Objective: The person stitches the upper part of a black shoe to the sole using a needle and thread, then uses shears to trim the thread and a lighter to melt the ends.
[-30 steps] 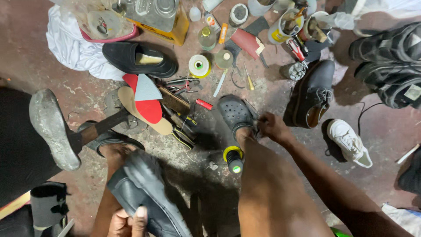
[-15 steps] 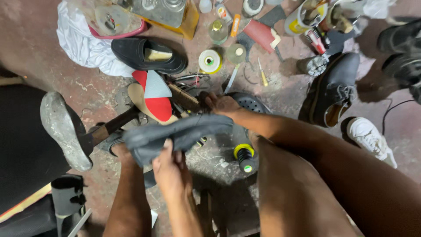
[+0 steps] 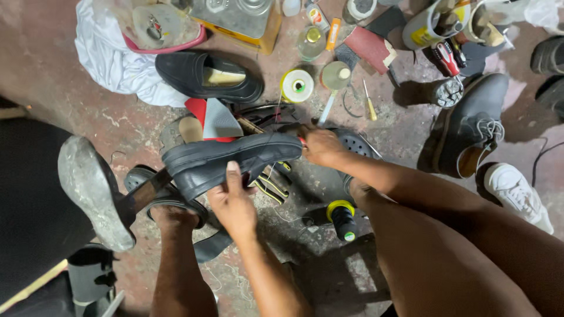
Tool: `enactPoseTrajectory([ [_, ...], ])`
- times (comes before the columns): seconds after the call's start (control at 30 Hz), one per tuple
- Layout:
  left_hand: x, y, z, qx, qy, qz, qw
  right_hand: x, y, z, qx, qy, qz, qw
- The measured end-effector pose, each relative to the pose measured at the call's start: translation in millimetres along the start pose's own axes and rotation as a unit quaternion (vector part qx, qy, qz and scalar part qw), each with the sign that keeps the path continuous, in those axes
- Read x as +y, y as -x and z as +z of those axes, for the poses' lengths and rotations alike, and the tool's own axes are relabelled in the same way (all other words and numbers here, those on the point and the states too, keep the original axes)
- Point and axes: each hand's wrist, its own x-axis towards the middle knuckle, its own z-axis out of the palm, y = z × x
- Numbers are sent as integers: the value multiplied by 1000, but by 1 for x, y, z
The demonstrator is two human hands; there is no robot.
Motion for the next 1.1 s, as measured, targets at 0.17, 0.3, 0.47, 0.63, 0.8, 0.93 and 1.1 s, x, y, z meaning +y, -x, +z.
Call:
enactPoseTrajectory([
  [0.17,-1,6,5,3,-218,1,976,12,45,-31,-70,-105,-1,992],
  [0.3,-1,9,11,4,-163,112,980,-15,66,-74,-124,-282,82,948],
  [0.47,-12,11,10,4,-69,139,988,-65,47,-130,-81,-341,10,936],
  [0.63,-14,11,13,22,-12,134,991,-111,4,-145,-80,-304,-72,947],
  [0.8,-11,16,15,64,-92,149,982,-136,-28,-131,-41,-170,-97,980],
  [0.93,-3,19,16,65,-148,215,963,-141,-32,-125,21,-152,-156,976],
  [1.1,9,22,18,90,-134,253,954,-143,-28,-140,-68,-284,-124,948],
])
